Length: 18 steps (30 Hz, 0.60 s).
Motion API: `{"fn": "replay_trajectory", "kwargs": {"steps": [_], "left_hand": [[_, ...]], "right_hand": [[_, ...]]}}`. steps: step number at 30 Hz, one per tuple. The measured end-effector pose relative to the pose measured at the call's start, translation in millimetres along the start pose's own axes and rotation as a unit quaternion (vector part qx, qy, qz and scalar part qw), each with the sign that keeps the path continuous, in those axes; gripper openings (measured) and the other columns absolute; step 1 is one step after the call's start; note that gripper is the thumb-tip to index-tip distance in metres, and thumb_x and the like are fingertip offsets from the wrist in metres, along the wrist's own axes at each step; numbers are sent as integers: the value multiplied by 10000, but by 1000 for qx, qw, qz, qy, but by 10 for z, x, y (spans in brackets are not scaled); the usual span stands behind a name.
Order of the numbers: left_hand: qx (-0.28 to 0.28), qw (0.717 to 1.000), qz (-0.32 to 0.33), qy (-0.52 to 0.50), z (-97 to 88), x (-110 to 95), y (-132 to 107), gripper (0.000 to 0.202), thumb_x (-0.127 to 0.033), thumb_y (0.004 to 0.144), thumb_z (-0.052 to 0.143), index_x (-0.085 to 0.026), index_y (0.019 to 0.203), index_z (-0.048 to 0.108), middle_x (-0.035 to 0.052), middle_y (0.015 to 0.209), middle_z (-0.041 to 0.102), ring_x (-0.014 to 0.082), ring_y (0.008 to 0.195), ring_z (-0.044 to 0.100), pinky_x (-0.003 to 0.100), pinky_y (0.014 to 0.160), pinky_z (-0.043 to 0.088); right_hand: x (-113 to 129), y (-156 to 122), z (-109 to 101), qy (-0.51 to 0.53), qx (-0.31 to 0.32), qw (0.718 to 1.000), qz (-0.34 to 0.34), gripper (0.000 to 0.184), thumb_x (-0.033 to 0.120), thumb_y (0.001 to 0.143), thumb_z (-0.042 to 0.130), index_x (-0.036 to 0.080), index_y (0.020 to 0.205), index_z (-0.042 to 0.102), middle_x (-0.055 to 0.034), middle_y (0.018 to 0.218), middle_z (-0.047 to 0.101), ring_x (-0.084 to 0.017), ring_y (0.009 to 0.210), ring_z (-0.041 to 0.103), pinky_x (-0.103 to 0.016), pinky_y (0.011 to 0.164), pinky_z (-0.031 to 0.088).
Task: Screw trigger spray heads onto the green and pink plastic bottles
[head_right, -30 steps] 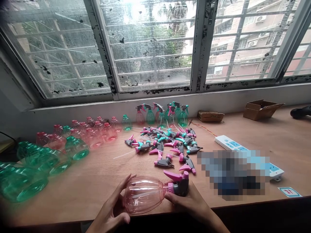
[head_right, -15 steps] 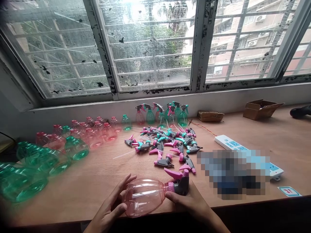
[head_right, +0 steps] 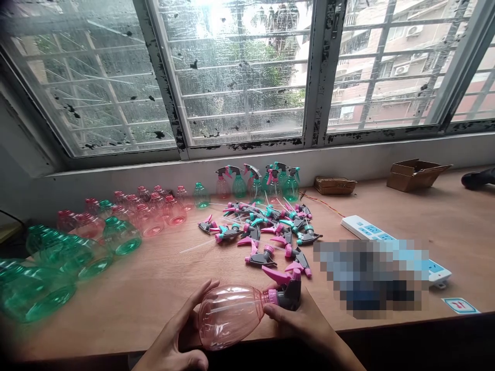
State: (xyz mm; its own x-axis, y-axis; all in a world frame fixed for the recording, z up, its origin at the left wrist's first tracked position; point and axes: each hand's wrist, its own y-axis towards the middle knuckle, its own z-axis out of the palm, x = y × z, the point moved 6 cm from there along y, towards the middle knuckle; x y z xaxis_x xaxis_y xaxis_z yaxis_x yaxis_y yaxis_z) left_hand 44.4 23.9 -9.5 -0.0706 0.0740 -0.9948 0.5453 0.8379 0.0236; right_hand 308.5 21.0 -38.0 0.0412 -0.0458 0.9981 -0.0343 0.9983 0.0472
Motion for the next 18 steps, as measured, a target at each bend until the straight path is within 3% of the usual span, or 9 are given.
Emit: {"fn": "replay_trajectory", "kwargs": {"steps": [3,8,14,18], "left_hand": [[2,1000,29,-6,-9,-33,-1,916,-632,736,784,-378,1520,385,58,1626,392,379,1449,416,479,1158,419],[-32,998,32,46,-62,-38,6,691,-585,887,656,-391,1504,414,32,1609,425,333,1483,371,450,1208,348],[-13,1000,17,-10,-18,-15,5,799,-511,784,815,-422,1481,434,22,1612,421,344,1431,455,445,1161,425],[2,1000,4,-6,-2,-1,13,916,-370,711,913,-409,1488,430,33,1592,455,355,1422,466,447,1135,461]], "right_hand": [[-4,-6,-8,0,-8,1000,0,367,438,689,879,189,921,740,-3,709,686,-205,671,615,-313,650,481],[-7,-9,11,2,11,1000,6,393,461,691,873,189,932,724,3,680,665,-198,645,598,-309,628,466],[20,-11,2,13,-2,1000,0,412,487,687,878,184,915,717,-13,703,695,-213,673,637,-335,662,519],[26,-13,7,19,-5,1000,-4,427,496,686,880,184,920,708,-13,689,712,-214,656,655,-338,654,533]]}}
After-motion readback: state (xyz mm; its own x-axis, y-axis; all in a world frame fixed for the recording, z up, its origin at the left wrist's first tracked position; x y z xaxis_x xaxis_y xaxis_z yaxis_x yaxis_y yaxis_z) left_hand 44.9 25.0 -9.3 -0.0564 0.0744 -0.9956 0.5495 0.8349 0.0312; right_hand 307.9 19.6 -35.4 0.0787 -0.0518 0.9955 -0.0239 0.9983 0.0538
